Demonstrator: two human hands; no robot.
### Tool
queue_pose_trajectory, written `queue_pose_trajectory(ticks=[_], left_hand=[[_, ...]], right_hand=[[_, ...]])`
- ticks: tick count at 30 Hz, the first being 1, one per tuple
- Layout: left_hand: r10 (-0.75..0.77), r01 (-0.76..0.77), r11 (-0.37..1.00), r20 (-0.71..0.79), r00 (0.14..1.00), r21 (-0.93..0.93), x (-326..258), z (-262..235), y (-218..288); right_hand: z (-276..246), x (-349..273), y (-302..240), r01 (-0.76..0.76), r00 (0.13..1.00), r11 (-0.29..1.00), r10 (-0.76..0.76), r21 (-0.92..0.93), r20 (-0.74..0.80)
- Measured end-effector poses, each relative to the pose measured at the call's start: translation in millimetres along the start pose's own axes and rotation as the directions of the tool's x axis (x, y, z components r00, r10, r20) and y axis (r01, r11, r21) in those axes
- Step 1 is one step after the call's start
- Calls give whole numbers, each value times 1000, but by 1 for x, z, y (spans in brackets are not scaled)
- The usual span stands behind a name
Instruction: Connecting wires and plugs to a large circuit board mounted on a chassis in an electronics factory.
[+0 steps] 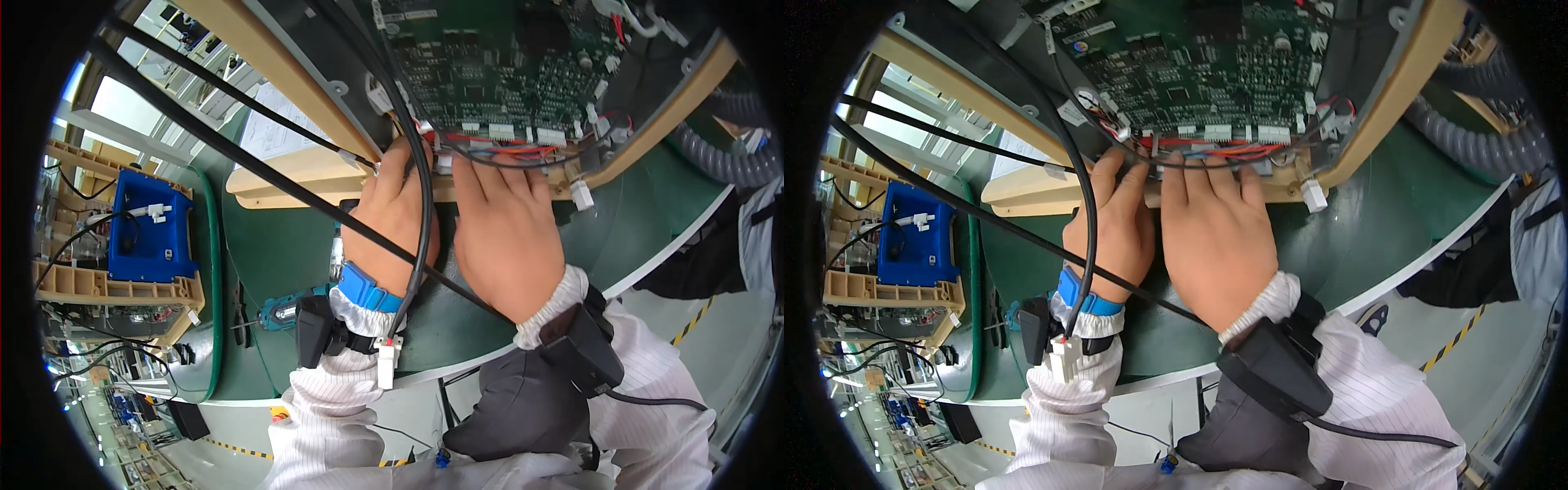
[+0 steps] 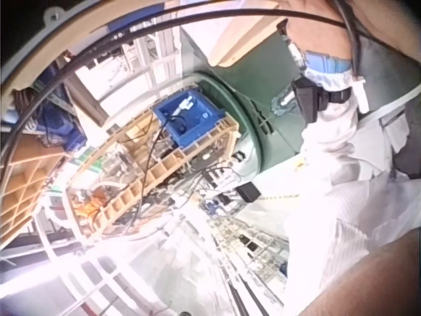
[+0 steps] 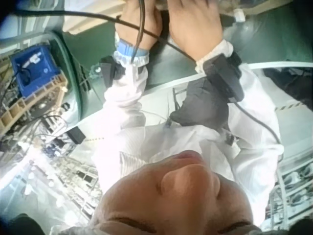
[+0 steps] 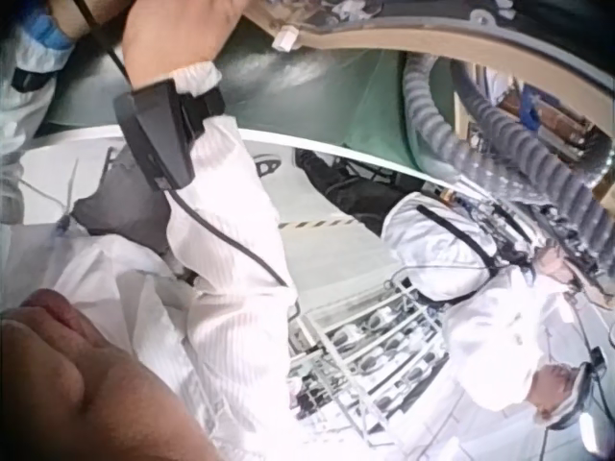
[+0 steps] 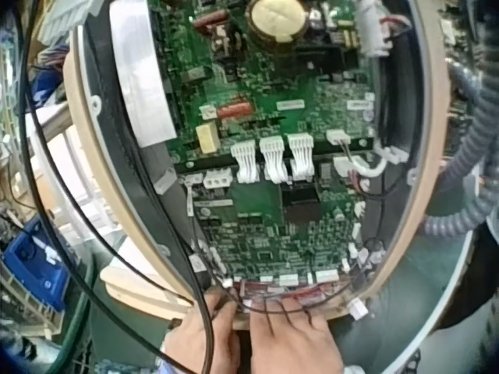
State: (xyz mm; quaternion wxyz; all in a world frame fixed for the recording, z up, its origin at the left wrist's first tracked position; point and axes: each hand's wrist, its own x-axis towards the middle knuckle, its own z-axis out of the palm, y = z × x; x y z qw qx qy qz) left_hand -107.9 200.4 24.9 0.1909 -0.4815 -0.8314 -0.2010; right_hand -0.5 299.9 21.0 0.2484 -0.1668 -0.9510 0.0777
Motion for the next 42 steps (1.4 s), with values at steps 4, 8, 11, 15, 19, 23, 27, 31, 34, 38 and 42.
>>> queue_pose_trajectory(ticks=[4,8,11,15,19,23,27,31,34,38,42], left_hand=[[-54,57,993,33,998,-99,1,3,-2],[6,-8,990,-19,1000,-139,5,4,1],[8,-8,986,2,1000,-164,2,5,-1],[-7,13,989,40,999,-144,2,6,0],[154,-163,979,-76,985,-126,2,10,-3],[182,-196,968,-102,978,-156,4,9,-3],[8,-5,989,19,1000,-150,1,8,7],[11,-11,992,-4,1000,-124,4,7,6],[-43,56,974,63,997,-222,3,13,3],[-2,6,972,16,1000,-233,3,21,6],[-29,33,983,25,999,-183,2,21,10]], right_hand=[[6,12,-3,-51,999,998,51,-44,-1],[5,12,-3,-73,997,987,75,-141,4],[17,11,-1,-75,997,984,73,-161,-18],[15,7,-5,-58,995,988,45,-142,-91],[12,3,-6,-52,995,995,45,-86,-86],[-2,2,-8,-26,999,999,28,-42,35],[-1,-5,-8,19,998,994,-12,-107,67],[5,0,-8,42,997,993,-48,-110,-52],[13,5,-7,-6,1000,995,5,-97,-9],[18,10,-3,-43,999,986,37,-160,-39],[17,12,0,-44,999,992,43,-121,-10]])
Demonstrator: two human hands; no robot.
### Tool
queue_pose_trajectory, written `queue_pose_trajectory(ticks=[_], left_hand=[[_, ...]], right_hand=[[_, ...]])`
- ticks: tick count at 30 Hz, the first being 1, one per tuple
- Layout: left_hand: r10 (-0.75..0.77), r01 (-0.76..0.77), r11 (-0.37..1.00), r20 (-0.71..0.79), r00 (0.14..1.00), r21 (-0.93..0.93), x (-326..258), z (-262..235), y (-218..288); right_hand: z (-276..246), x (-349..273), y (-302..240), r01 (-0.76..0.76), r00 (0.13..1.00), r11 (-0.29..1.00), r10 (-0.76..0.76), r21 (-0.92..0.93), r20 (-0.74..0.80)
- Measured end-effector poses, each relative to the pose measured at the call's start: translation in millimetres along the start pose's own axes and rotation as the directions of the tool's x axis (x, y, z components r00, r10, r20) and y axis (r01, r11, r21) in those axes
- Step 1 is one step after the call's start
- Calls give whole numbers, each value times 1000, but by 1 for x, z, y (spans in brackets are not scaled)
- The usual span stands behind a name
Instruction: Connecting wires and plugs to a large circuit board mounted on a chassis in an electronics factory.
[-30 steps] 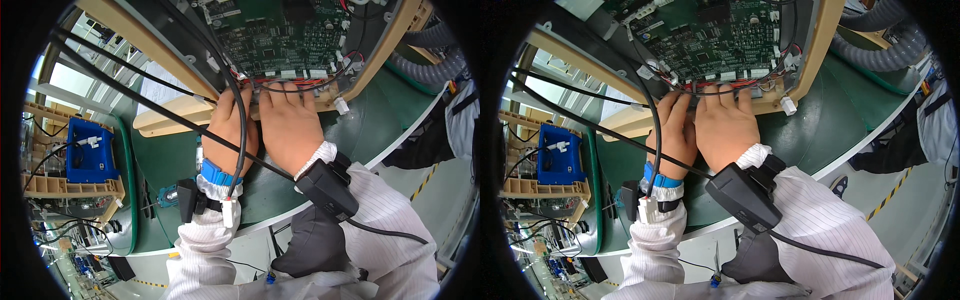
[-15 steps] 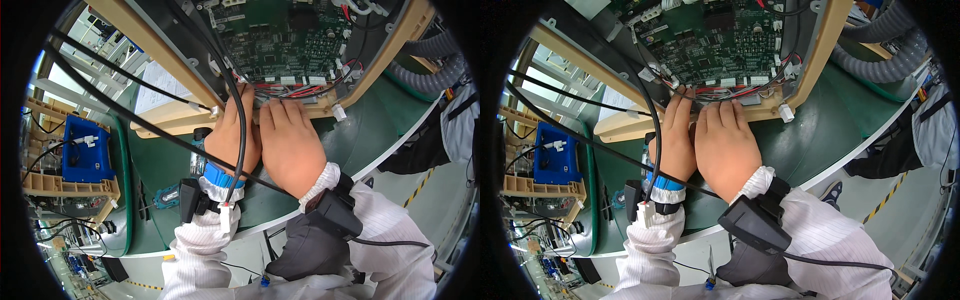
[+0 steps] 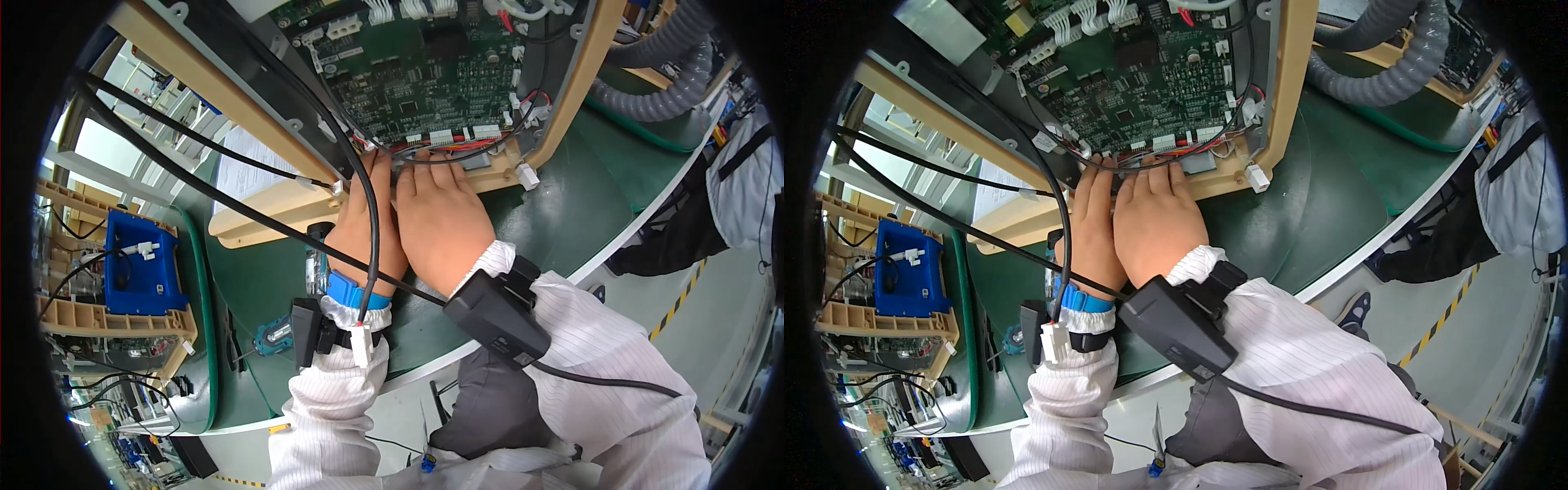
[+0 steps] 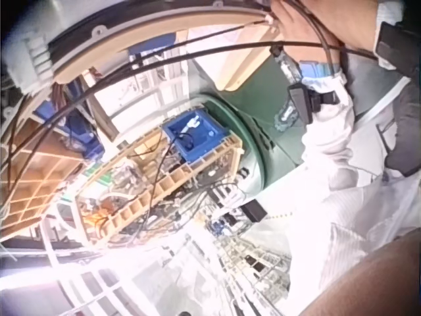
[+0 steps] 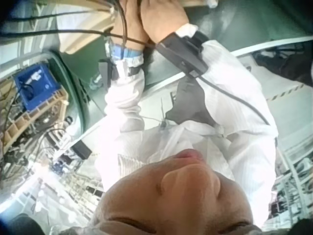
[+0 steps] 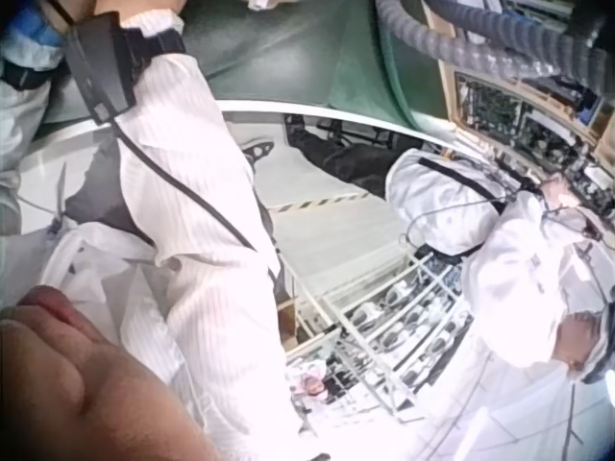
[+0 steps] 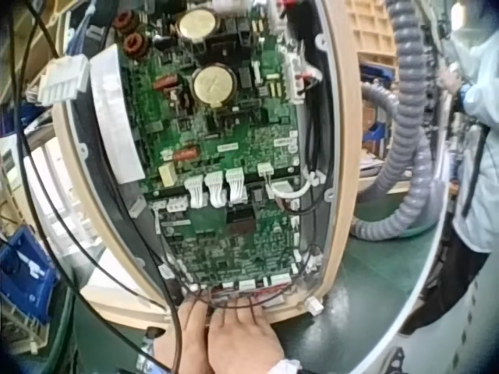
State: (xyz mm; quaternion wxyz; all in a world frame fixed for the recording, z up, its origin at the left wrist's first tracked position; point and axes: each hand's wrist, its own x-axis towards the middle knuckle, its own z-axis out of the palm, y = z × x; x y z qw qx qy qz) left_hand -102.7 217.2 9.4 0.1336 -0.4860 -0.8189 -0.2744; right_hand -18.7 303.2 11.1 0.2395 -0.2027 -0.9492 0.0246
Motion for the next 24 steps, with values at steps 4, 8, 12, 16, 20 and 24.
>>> queue_pose_trajectory(ticks=[4,8,12,16,20,24], left_hand=[[34,-33,990,-4,999,135,1,-7,6],[73,-71,995,-30,997,69,7,-8,8],[3,-7,995,42,999,96,5,-19,7],[-92,89,995,85,992,45,3,-20,9],[-44,38,994,50,998,103,9,-17,16],[112,-124,979,83,990,164,8,-19,4]], right_hand=[[-13,-8,6,22,1000,1000,-22,-5,-7],[-10,-8,13,28,998,1000,-27,11,-64],[-14,-2,6,50,998,997,-48,52,-31],[-21,2,3,64,985,997,-58,-31,162],[-20,3,6,80,989,993,-68,-82,135],[-7,7,-6,41,990,992,-25,-118,136]])
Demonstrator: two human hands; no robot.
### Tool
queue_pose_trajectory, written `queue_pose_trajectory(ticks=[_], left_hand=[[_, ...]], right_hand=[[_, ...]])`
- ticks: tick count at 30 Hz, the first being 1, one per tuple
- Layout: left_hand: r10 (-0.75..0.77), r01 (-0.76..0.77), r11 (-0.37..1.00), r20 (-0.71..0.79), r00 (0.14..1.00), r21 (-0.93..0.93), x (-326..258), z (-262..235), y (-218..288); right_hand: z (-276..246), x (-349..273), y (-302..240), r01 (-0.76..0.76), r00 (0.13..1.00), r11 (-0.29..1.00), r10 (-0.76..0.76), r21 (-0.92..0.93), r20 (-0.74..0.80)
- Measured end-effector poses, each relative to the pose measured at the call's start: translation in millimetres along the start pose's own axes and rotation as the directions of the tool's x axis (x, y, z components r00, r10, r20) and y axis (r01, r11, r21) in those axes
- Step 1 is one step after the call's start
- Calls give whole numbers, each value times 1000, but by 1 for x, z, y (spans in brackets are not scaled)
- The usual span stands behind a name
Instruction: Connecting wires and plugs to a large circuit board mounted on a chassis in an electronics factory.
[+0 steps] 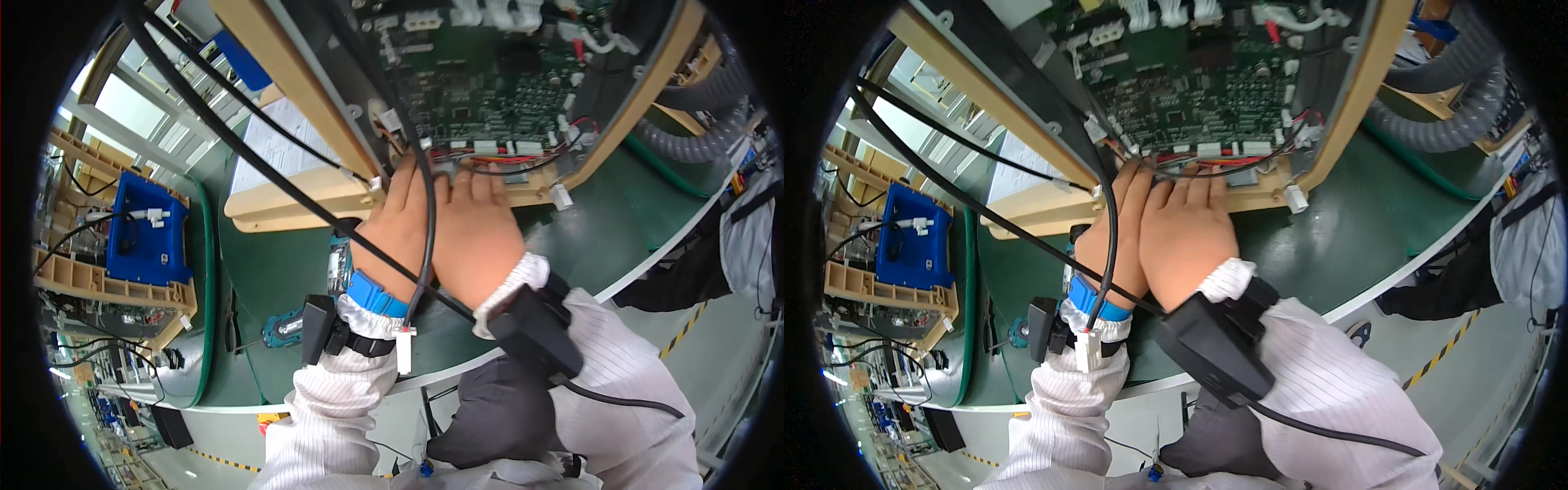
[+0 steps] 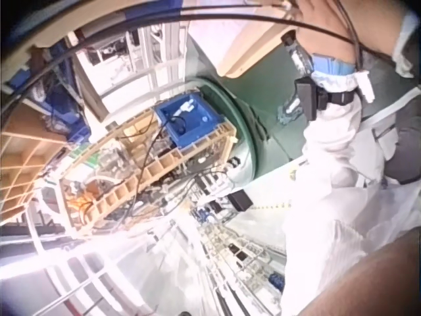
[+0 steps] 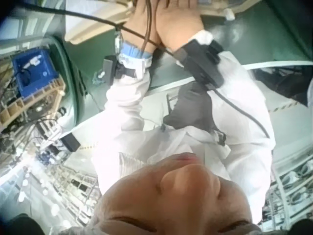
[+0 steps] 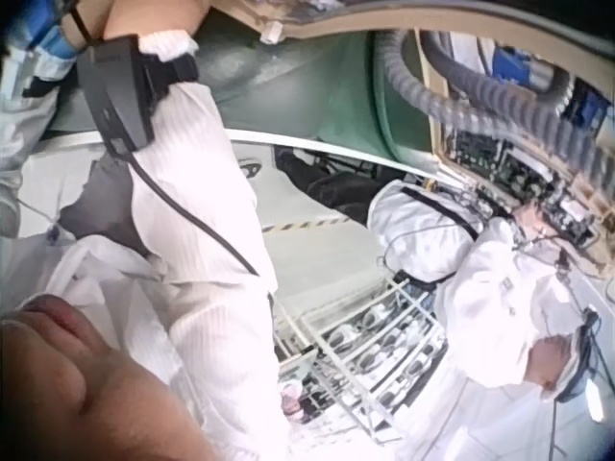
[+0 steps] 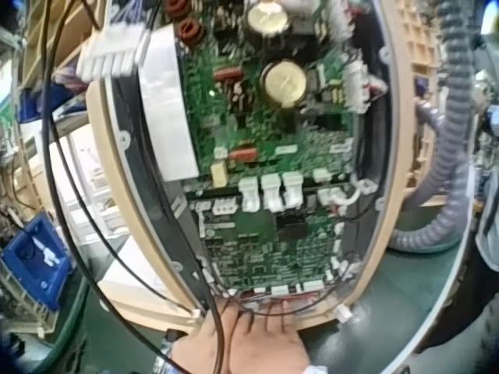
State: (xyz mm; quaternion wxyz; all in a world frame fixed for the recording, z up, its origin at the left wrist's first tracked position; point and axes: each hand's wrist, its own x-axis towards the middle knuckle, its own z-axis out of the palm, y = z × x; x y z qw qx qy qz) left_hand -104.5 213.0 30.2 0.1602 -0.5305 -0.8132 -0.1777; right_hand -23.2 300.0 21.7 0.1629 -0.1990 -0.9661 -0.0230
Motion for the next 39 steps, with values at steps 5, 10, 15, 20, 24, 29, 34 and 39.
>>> queue_pose_trajectory(ticks=[5,10,15,20,24,29,34,39], left_hand=[[-104,104,988,7,995,-111,-2,3,10],[-173,176,973,33,984,-148,-4,5,6],[-135,132,972,-2,991,-193,0,-2,9],[-3,-12,989,-99,995,-145,-3,11,6],[-164,146,959,-58,985,-244,-4,-3,14],[62,-97,944,-119,991,-315,-3,16,17],[192,-212,943,-100,976,-257,-4,13,28],[182,-199,960,-105,978,-195,-1,27,24]], right_hand=[[-6,-6,13,11,1000,999,-12,41,4],[-15,-7,13,44,999,996,-45,84,13],[1,-1,8,-22,999,999,24,47,-45],[13,-3,18,0,1000,993,3,121,-23],[-18,-22,41,153,962,910,-47,386,-270],[3,-57,88,45,947,837,139,545,-291],[17,-69,77,-88,971,731,214,677,-105],[14,-74,69,-35,974,778,166,628,-152]])
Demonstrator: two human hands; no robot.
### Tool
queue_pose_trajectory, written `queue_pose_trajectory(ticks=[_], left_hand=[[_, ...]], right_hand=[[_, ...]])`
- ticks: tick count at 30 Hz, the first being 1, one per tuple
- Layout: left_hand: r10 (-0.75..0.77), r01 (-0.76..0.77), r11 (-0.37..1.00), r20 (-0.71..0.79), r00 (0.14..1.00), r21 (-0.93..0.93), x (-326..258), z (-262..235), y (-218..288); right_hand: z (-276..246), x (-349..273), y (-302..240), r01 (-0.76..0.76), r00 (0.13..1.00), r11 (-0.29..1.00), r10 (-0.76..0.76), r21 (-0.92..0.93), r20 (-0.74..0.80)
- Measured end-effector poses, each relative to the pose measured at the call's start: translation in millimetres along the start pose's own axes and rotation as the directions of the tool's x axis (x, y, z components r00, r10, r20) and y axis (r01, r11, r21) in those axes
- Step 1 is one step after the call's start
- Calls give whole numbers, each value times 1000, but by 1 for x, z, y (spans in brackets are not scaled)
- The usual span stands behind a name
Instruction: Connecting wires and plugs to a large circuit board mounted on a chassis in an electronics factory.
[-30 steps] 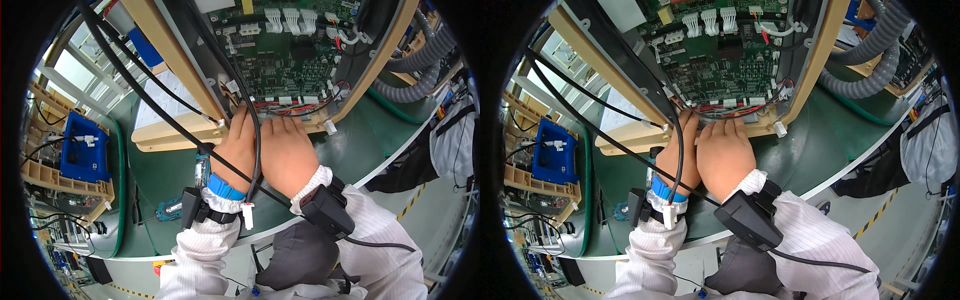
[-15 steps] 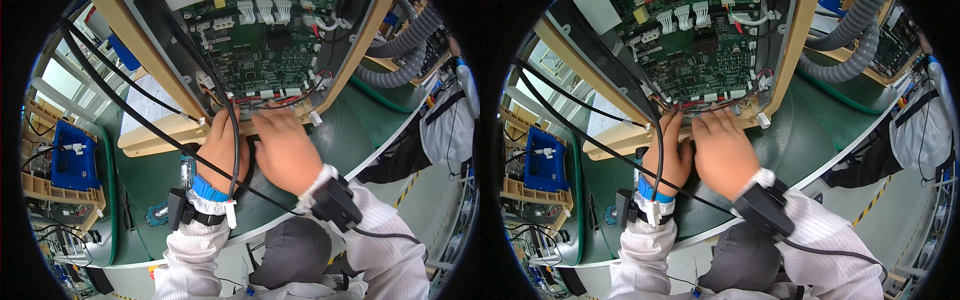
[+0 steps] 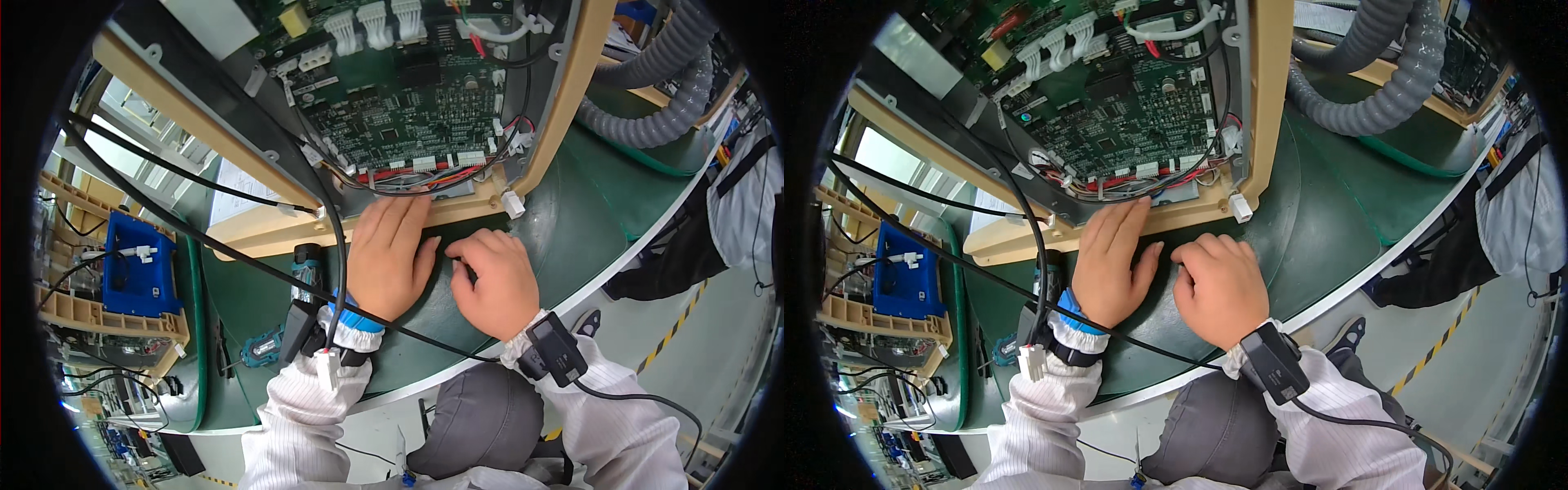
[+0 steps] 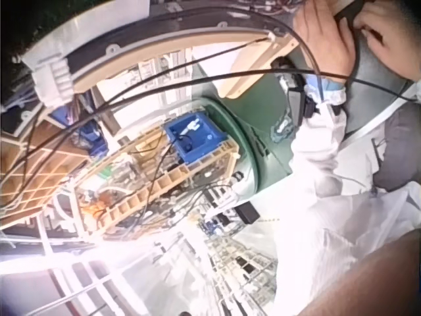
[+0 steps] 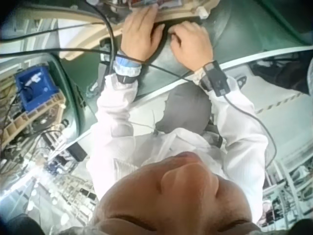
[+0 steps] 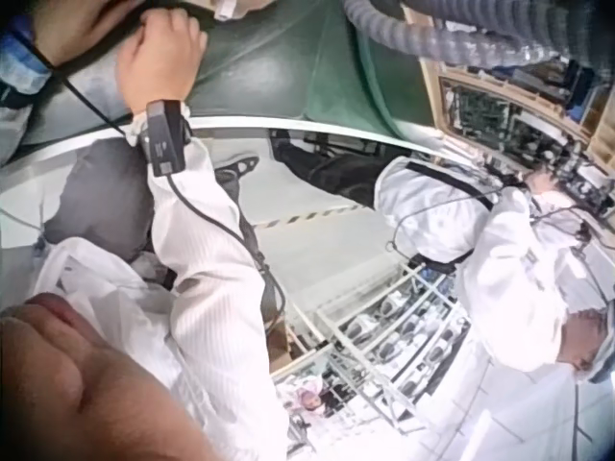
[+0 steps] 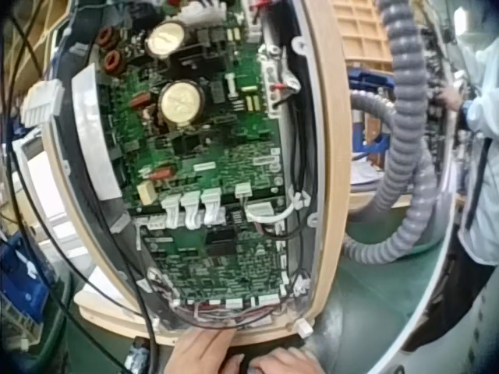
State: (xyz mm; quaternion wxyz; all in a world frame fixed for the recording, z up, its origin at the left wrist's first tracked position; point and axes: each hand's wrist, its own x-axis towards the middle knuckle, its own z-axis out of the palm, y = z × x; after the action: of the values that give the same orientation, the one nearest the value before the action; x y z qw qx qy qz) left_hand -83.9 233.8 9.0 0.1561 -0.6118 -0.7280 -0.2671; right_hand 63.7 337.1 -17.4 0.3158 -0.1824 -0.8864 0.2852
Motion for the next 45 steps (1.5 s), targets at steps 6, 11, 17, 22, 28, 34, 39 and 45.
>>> queue_pose_trajectory(ticks=[6,11,17,22,28,34,39,45], left_hand=[[9,-10,1000,9,1000,27,2,4,6],[-68,70,994,-20,997,84,9,6,20],[-127,133,983,-53,990,126,17,15,19],[-159,161,987,-89,983,19,25,25,27],[-141,148,987,-111,984,59,16,13,17],[-195,196,980,-69,978,17,13,17,21],[-172,180,982,-117,978,58,16,23,23],[-170,171,985,-87,981,-7,17,10,26]], right_hand=[[4,-11,-8,-16,1000,1000,16,-8,-13],[10,-15,-15,-57,998,998,57,-25,-7],[11,-12,-19,-103,995,994,104,-41,2],[0,-10,-8,-67,998,992,66,-104,-8],[11,-9,-15,-55,998,998,54,-43,-12],[8,-20,-20,-91,996,995,90,-45,-25],[6,-19,-22,-92,996,994,90,-59,-22],[7,-19,-20,-73,997,995,71,-72,-30]])
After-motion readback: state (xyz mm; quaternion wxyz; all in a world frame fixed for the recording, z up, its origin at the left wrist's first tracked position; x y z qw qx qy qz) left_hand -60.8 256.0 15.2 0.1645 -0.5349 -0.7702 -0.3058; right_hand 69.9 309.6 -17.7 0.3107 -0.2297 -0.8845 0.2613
